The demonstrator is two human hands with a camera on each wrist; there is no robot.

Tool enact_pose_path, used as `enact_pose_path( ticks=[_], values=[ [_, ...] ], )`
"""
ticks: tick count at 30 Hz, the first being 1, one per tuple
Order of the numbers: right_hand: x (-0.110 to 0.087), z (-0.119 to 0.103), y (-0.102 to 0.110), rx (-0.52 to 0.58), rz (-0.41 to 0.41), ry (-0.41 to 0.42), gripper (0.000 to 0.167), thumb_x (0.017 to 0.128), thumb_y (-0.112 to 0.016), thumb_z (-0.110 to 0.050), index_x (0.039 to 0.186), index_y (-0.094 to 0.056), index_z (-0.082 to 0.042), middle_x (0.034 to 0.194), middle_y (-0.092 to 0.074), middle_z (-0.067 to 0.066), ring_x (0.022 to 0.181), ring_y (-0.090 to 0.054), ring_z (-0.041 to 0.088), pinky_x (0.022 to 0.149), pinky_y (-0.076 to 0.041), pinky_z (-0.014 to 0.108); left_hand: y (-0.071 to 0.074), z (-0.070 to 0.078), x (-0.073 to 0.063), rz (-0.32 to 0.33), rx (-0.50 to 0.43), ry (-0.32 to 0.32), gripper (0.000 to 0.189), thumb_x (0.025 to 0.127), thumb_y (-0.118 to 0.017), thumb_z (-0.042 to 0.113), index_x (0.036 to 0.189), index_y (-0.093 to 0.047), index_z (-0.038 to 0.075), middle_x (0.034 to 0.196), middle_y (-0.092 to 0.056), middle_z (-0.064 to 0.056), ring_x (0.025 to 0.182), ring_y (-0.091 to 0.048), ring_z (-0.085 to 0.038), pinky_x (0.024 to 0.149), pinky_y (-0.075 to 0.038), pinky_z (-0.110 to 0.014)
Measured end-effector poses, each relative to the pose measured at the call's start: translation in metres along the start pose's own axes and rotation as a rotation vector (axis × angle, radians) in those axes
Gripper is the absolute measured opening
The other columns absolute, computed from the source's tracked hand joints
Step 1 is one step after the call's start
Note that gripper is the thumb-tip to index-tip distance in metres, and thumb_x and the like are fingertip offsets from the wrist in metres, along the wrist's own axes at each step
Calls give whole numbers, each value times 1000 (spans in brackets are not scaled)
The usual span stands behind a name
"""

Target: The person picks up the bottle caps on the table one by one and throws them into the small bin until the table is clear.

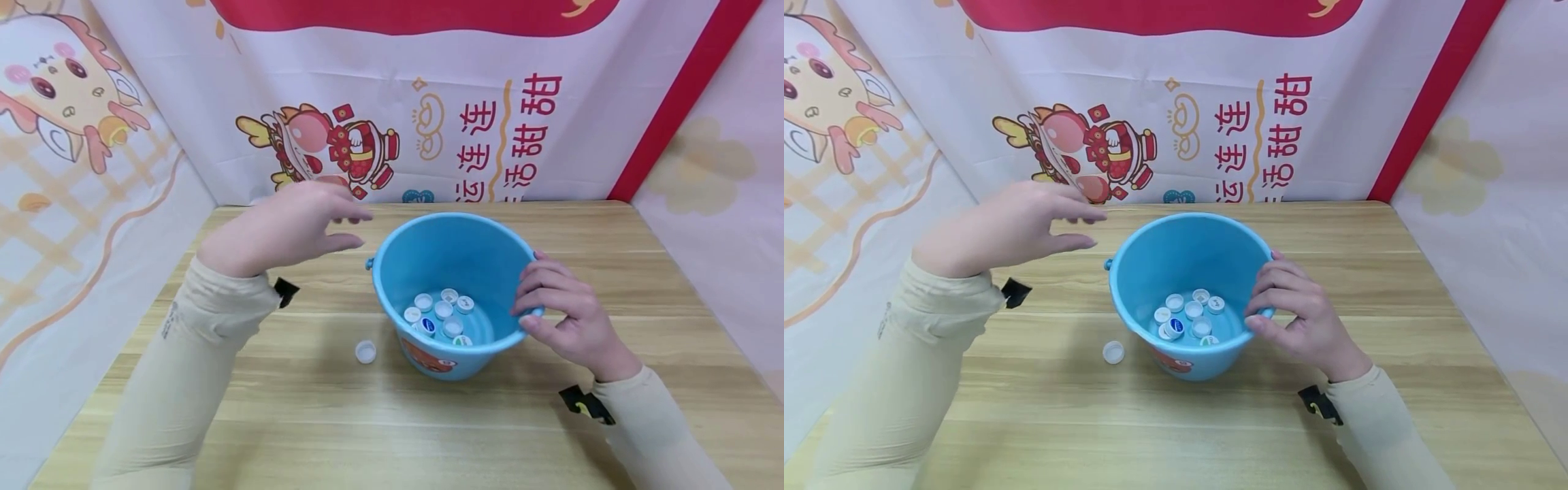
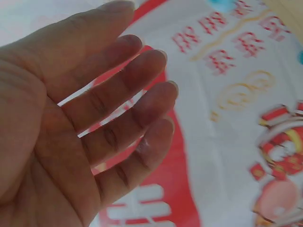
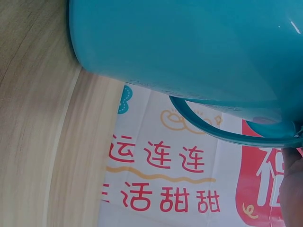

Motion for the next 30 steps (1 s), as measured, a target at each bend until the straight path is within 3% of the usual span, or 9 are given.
enact_pose_path(
  ticks=[4,7,11,18,23,26,30],
  values=[
    [1,0,-1,3,-2,1,35,95,-67,-40,84,-74,-7,92,-66,9,105,-52,29,114,-31,39,-33,-27,-15,-67,-40,74,39,86,-79,21,121,-71,6,118,-69,-9,107,-66,-26,91,-54,-42],
    [1,-1,-1,3,-2,-2,35,95,-67,-39,84,-74,-7,92,-66,9,106,-52,28,114,-31,39,-60,-37,-24,-119,-83,96,37,87,-79,22,120,-72,7,116,-70,-8,106,-66,-26,89,-55,-42],
    [1,-2,0,2,7,2,36,95,-67,-39,83,-73,-6,91,-66,10,105,-52,28,114,-30,40,-100,-37,-31,-198,-137,82,34,86,-79,21,117,-73,9,111,-71,-6,102,-67,-24,86,-56,-40],
    [1,-3,0,1,6,4,35,95,-67,-38,83,-73,-6,90,-66,11,105,-52,29,114,-30,41,-171,-24,-37,-348,-215,57,32,84,-81,18,114,-75,8,111,-71,-5,101,-67,-22,87,-55,-36],
    [1,-3,0,3,8,5,36,95,-66,-39,83,-73,-6,90,-66,11,105,-52,29,114,-30,41,-194,-8,-37,-356,-219,-25,26,83,-81,18,108,-77,12,101,-71,0,88,-64,-13,82,-54,-31],
    [1,-3,0,5,9,4,36,95,-67,-39,83,-73,-6,90,-66,11,105,-52,29,114,-30,40,-199,1,-37,-336,-196,-103,18,82,-81,14,99,-77,14,88,-67,4,75,-55,-9,73,-51,-28],
    [1,-2,0,2,2,-4,35,95,-67,-39,84,-74,-6,91,-66,11,106,-52,28,114,-31,40,-203,5,-37,-315,-207,-135,11,83,-79,11,92,-76,16,79,-60,7,69,-48,-9,67,-46,-25]
  ],
)
Point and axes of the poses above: each hand's wrist, its own x-axis towards the middle knuckle, its own y-axis out of the back of the hand, z = x × y, the point moved 8 cm from there along x, towards the middle knuckle
